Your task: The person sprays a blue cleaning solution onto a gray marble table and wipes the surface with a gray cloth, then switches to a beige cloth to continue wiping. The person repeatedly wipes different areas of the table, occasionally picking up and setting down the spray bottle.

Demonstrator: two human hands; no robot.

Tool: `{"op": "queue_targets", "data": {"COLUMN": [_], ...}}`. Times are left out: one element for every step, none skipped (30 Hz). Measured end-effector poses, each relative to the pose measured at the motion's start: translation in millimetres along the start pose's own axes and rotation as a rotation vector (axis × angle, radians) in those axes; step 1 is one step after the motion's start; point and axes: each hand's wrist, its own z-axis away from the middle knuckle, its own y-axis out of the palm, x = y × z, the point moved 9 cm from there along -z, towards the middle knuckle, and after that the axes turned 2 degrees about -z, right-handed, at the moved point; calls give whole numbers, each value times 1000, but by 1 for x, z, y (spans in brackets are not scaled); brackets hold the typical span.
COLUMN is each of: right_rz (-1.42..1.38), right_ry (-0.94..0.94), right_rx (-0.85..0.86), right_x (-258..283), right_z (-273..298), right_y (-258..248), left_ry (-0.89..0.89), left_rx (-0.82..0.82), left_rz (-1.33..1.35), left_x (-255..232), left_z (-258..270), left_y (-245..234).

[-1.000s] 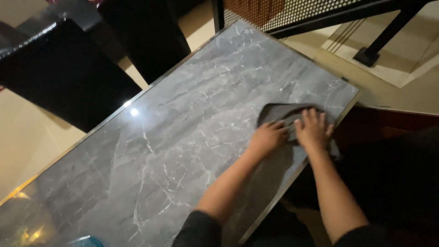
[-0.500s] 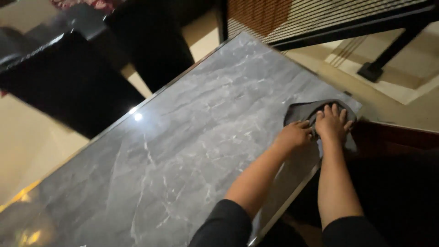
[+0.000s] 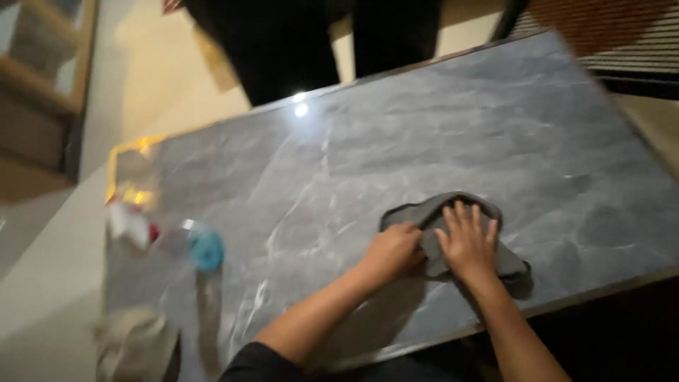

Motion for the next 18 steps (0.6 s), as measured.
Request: {"op": "queue_targets", "data": {"right_rz": [-35,-72,-78,-90,-100,-105,-129,-152,-158,-179,-197,-200,-218,-236,-235,-267,-300,-299], "right_ry": [-75,-150,-173,-238,-296,-314,-380,-447,-458,-536,-606,-610,-698,-785,-793,-849,-904,-910], "right_rx": [1,2,9,72,133,138,199,260,267,318,371,379,398,417,422,366,309,313], "right_x": [28,56,77,102,126,146,170,193,211,234,254,269,288,306,313,323,332,328], "right_z": [2,5,6,8,12,19,26,33,39,48,59,66,75,84,90,98,106,105], "right_y": [-3,-8,-6,1,7,4,5,5,-2,-6,-11,-13,-15,-18,-14,-17,-20,-18], "left_ry": [-65,-130,-154,-244,-328,-346,-402,-458,-473,-514,-549,-557,-569,-580,-589,-480,-367,-374], "left_rx": [59,119,115,204,294,290,308,327,328,316,308,313,324,336,335,273,212,211], "left_rz": [-36,-71,-75,-2,74,73,20,-33,-34,-55,-72,-69,-102,-136,-132,-264,-394,-391], "left_x": [12,23,26,34,40,43,51,59,60,64,66,63,62,61,72,74,75,71], "left_z": [21,42,57,75,94,116,136,157,176,195,211,226,237,249,275,295,315,313], "left_y": [-12,-24,-50,-67,-83,-95,-106,-117,-129,-142,-154,-164,-173,-182,-165,-155,-142,-145]}}
